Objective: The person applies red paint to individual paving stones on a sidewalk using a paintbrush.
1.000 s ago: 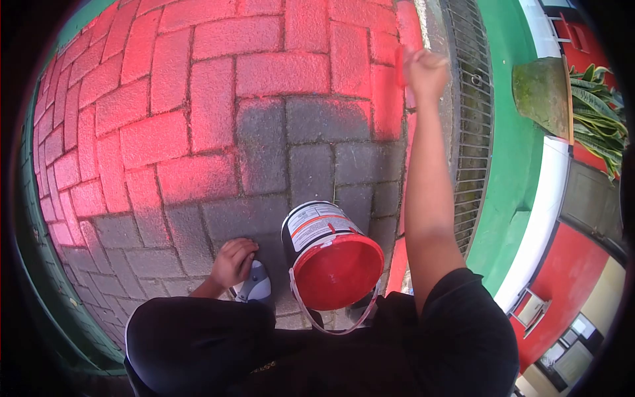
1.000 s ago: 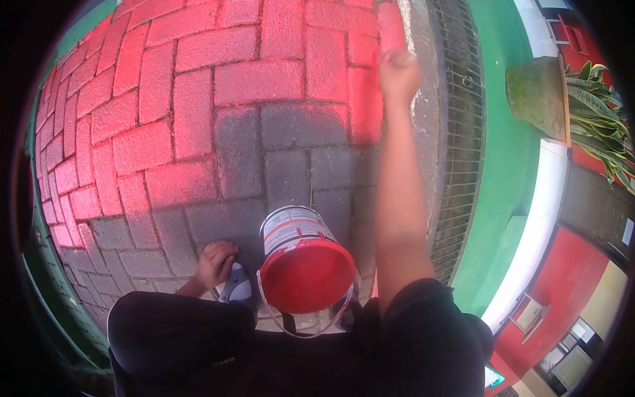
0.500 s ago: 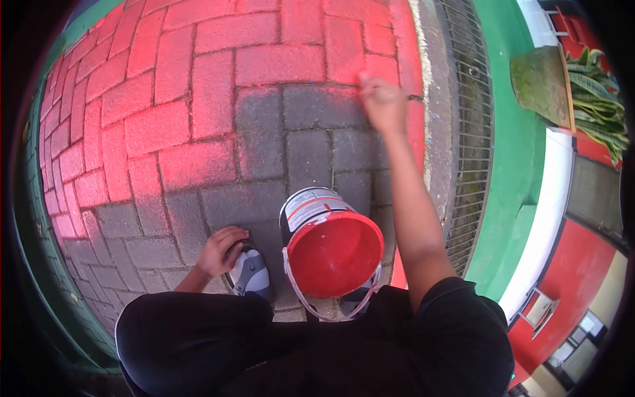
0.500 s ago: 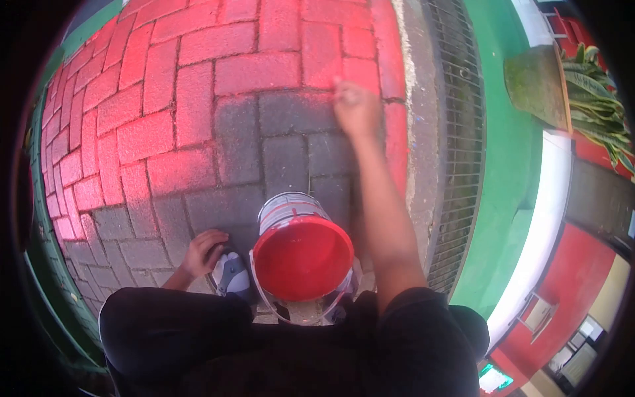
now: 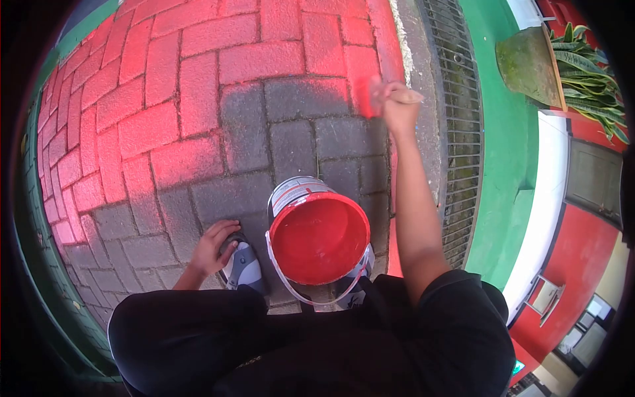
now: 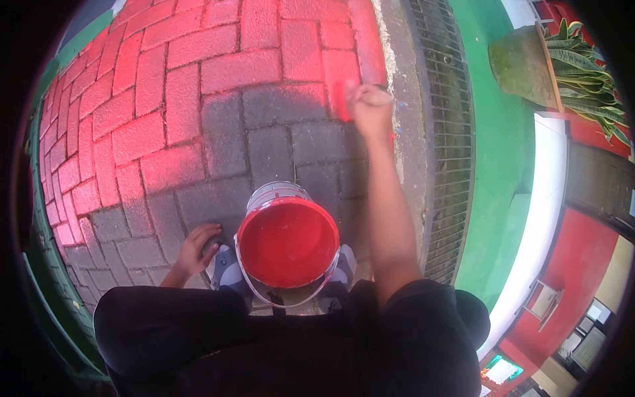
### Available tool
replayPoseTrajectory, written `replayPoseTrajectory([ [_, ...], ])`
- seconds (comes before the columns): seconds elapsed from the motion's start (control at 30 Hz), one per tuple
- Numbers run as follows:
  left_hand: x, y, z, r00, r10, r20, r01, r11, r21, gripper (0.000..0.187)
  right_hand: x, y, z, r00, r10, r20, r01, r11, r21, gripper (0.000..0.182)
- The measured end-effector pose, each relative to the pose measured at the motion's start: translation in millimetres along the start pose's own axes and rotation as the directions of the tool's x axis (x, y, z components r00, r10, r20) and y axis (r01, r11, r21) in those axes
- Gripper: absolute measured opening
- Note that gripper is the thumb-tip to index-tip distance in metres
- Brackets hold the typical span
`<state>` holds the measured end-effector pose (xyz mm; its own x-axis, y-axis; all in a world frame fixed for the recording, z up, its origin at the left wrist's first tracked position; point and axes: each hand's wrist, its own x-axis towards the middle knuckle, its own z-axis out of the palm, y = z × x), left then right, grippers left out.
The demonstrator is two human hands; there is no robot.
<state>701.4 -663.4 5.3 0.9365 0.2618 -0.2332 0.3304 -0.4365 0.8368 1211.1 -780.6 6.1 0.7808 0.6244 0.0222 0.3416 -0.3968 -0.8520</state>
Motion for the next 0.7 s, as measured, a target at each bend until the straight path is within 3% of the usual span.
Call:
replayPoseTrajectory([
  [0.07, -1, 2, 1, 1.0, -0.011, 0.013, 0.011, 1.0, 0.021, 0.038, 4, 7, -4, 0.94, -0.102, -0.326, 0.032, 0.976, -0.214, 0.011],
  [0.2, -3, -1, 2, 1.0, 0.016, -0.004, -0.016, 0.999, 0.032, 0.04, -22, 1, 18, 0.984, -0.092, -0.151, 0.027, 0.923, -0.383, 0.012],
  [0.23, -3, -2, 1, 1.0, 0.002, 0.005, -0.002, 1.0, 0.03, 0.041, -19, -4, 12, 0.986, 0.053, -0.156, -0.069, 0.993, -0.099, 0.013],
  [0.27, -4, -2, 1, 1.0, -0.013, 0.016, 0.012, 1.0, 0.027, 0.041, -16, -6, 3, 0.973, 0.196, -0.12, -0.171, 0.967, 0.19, 0.017],
  [0.3, -3, -2, 1, 1.0, -0.018, 0.02, 0.018, 1.0, 0.021, 0.041, -12, -6, -5, 0.946, 0.321, -0.049, -0.265, 0.848, 0.459, 0.023],
  [0.33, -2, -1, 0, 1.0, -0.018, 0.018, 0.017, 0.999, 0.026, 0.04, -3, 17, -7, 0.947, 0.317, -0.055, -0.257, 0.849, 0.461, 0.033],
  [0.47, -3, -7, 0, 1.0, 0.011, 0.015, -0.011, 0.999, 0.04, 0.039, 21, 31, -30, 0.897, 0.429, -0.104, -0.373, 0.863, 0.34, 0.031],
  [0.53, -3, -9, 3, 1.0, -0.005, -0.007, 0.005, 1.0, 0.024, 0.038, 24, 32, -32, 0.956, 0.143, -0.258, -0.131, 0.989, 0.06, 0.032],
  [0.57, -3, -8, 6, 1.0, -0.01, -0.028, 0.01, 1.0, 0.016, 0.037, 19, 30, -23, 0.956, 0.157, -0.247, -0.151, 0.988, 0.044, 0.032],
  [0.63, 0, -2, 12, 0.998, -0.031, -0.052, 0.032, 0.999, 0.014, 0.036, 9, 26, 6, 0.983, -0.11, -0.148, 0.11, 0.994, -0.012, 0.034],
  [0.67, 2, 2, 13, 0.997, -0.033, -0.068, 0.036, 0.998, 0.046, 0.037, 3, 13, 10, 0.985, -0.104, -0.136, 0.102, 0.995, -0.023, 0.034],
  [0.7, 5, 3, 13, 0.996, -0.033, -0.086, 0.04, 0.996, 0.084, 0.037, -1, -2, 12, 1.0, -0.025, -0.002, 0.025, 0.999, -0.031, 0.033],
])
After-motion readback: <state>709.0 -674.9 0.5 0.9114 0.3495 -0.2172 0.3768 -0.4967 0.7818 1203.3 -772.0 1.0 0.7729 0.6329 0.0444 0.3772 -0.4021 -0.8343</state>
